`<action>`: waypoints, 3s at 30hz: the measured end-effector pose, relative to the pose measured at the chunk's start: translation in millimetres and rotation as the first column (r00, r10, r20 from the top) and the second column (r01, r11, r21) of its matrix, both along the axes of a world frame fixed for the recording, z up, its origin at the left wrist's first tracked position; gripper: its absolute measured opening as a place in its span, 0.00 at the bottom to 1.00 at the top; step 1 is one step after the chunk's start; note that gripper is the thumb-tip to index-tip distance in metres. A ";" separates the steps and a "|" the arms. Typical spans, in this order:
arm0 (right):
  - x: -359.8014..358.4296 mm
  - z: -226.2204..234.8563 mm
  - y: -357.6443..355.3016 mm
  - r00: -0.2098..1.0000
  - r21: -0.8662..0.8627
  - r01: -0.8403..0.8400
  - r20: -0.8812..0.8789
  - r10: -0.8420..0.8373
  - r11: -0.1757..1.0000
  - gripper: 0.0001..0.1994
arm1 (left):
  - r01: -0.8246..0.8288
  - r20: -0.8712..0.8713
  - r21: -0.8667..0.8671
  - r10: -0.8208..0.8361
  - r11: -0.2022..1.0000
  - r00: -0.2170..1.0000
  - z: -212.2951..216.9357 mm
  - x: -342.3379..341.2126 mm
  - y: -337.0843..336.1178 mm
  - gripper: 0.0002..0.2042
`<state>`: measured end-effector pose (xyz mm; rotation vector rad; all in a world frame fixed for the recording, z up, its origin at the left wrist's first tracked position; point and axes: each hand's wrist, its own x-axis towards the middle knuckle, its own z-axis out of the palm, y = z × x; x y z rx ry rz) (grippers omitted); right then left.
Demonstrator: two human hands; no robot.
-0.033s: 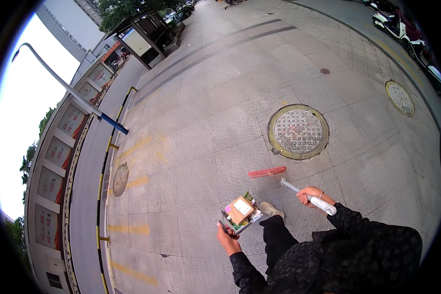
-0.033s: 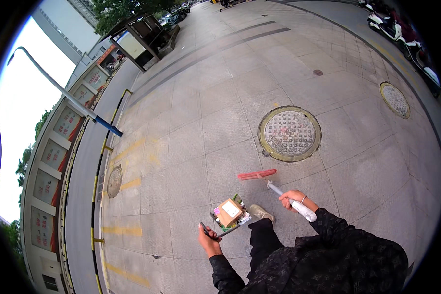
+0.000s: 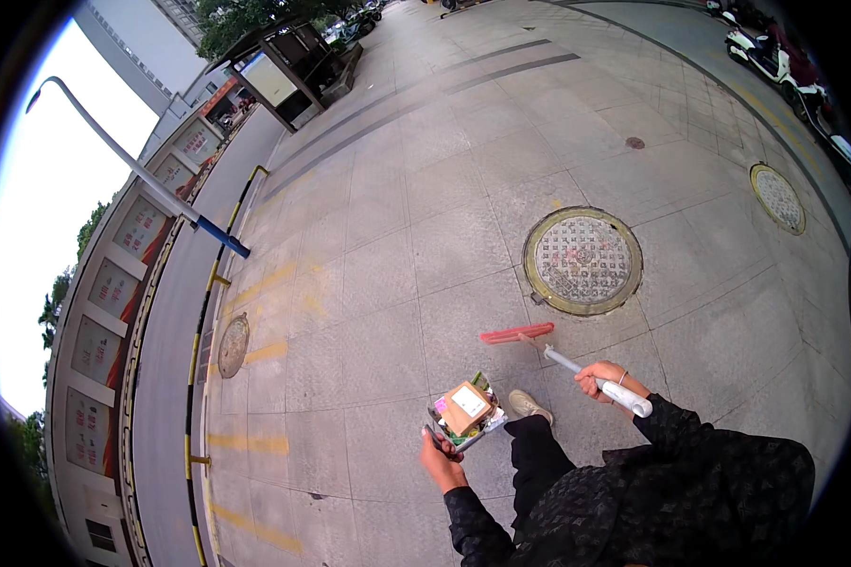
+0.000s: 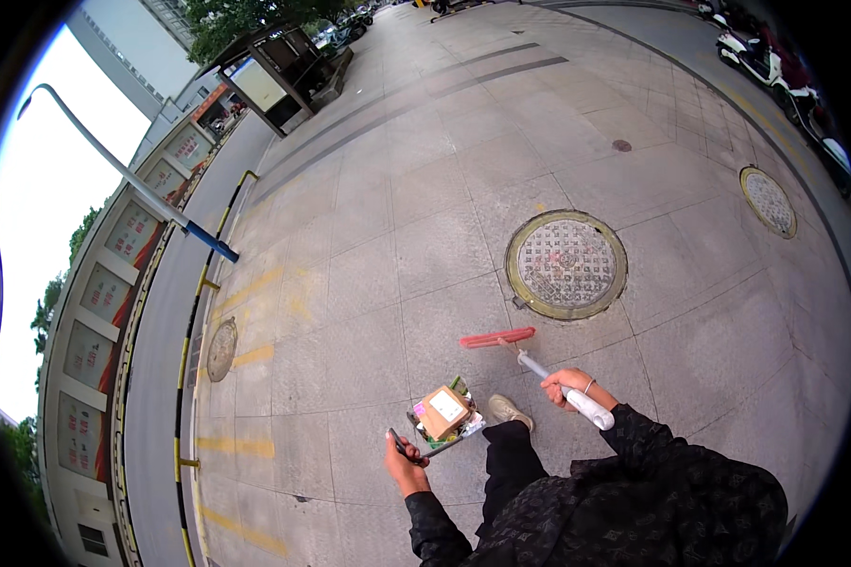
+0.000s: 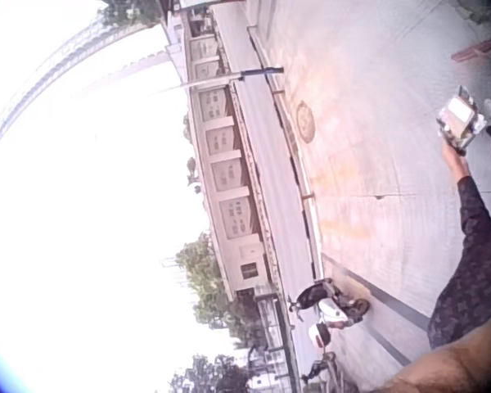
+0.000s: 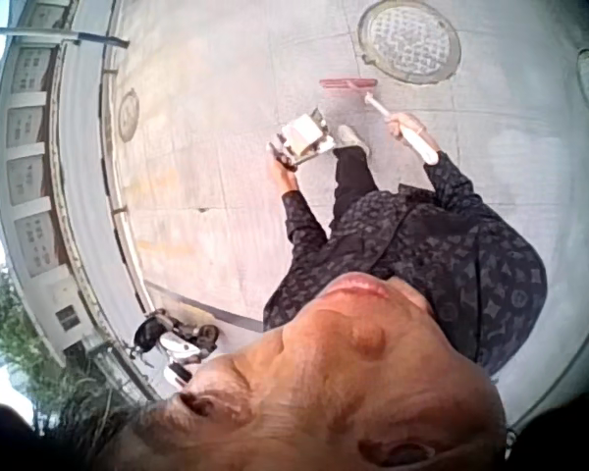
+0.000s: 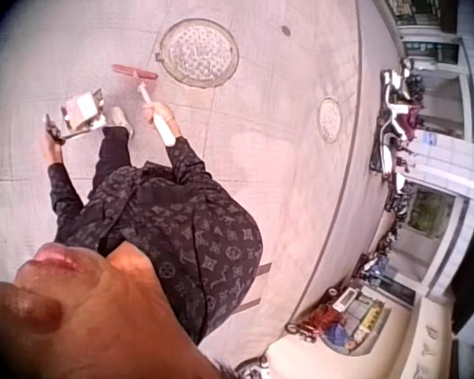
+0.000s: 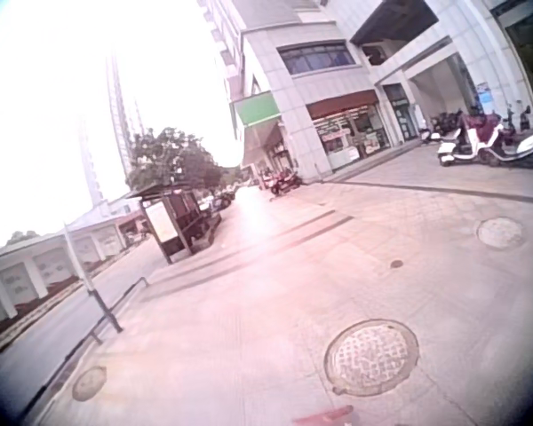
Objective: The person walks along an outdoor sidewalk using a broom and dustpan to collect small pieces of trash and debris, then empties the collected trash into a large black bin.
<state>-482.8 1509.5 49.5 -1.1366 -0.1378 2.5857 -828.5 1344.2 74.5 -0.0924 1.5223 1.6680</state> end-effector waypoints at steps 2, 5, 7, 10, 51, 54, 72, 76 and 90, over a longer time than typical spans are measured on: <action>-32.6 -3.2 65.0 1.000 0.011 0.007 0.000 -0.007 1.000 0.10 | 0.028 0.013 -0.037 -0.027 0.999 1.000 -21.5 -28.5 62.6 0.20; -90.5 24.4 177.2 0.995 -0.001 0.006 0.100 -0.006 1.000 0.11 | 0.027 0.021 -0.034 -0.026 0.999 0.999 -37.3 -87.1 166.8 0.20; -106.7 16.7 248.7 0.995 -0.019 0.057 0.077 -0.056 0.998 0.11 | 0.057 0.011 -0.031 -0.057 0.998 0.998 -28.2 -124.7 239.5 0.21; -146.1 25.6 321.3 0.988 0.038 0.126 0.087 -0.129 0.991 0.12 | 0.051 0.004 -0.044 -0.051 0.998 0.999 1.9 -184.0 313.0 0.21; -638.4 58.6 1536.1 0.918 0.041 0.325 0.226 -0.326 0.945 0.11 | 0.174 0.041 -0.022 -0.173 0.984 0.984 94.2 -737.2 1590.6 0.20; -683.6 41.8 1633.4 0.886 0.092 0.358 0.280 -0.369 0.929 0.11 | 0.181 0.014 -0.022 -0.181 0.983 0.983 95.9 -761.3 1693.1 0.21; -931.4 140.5 2201.7 0.986 0.063 0.134 0.091 -0.140 0.989 0.09 | 0.194 -0.006 0.028 -0.194 0.981 0.981 144.7 -946.4 2264.9 0.21; -963.6 141.1 2327.0 0.975 0.075 0.179 0.120 -0.187 0.981 0.10 | 0.227 -0.032 0.046 -0.226 0.973 0.974 141.0 -974.5 2410.4 0.20; -1020.9 121.9 2694.5 0.806 0.043 0.532 0.279 -0.521 0.846 0.10 | 0.330 0.001 -0.002 -0.330 0.944 0.944 166.3 -1111.2 2835.6 0.20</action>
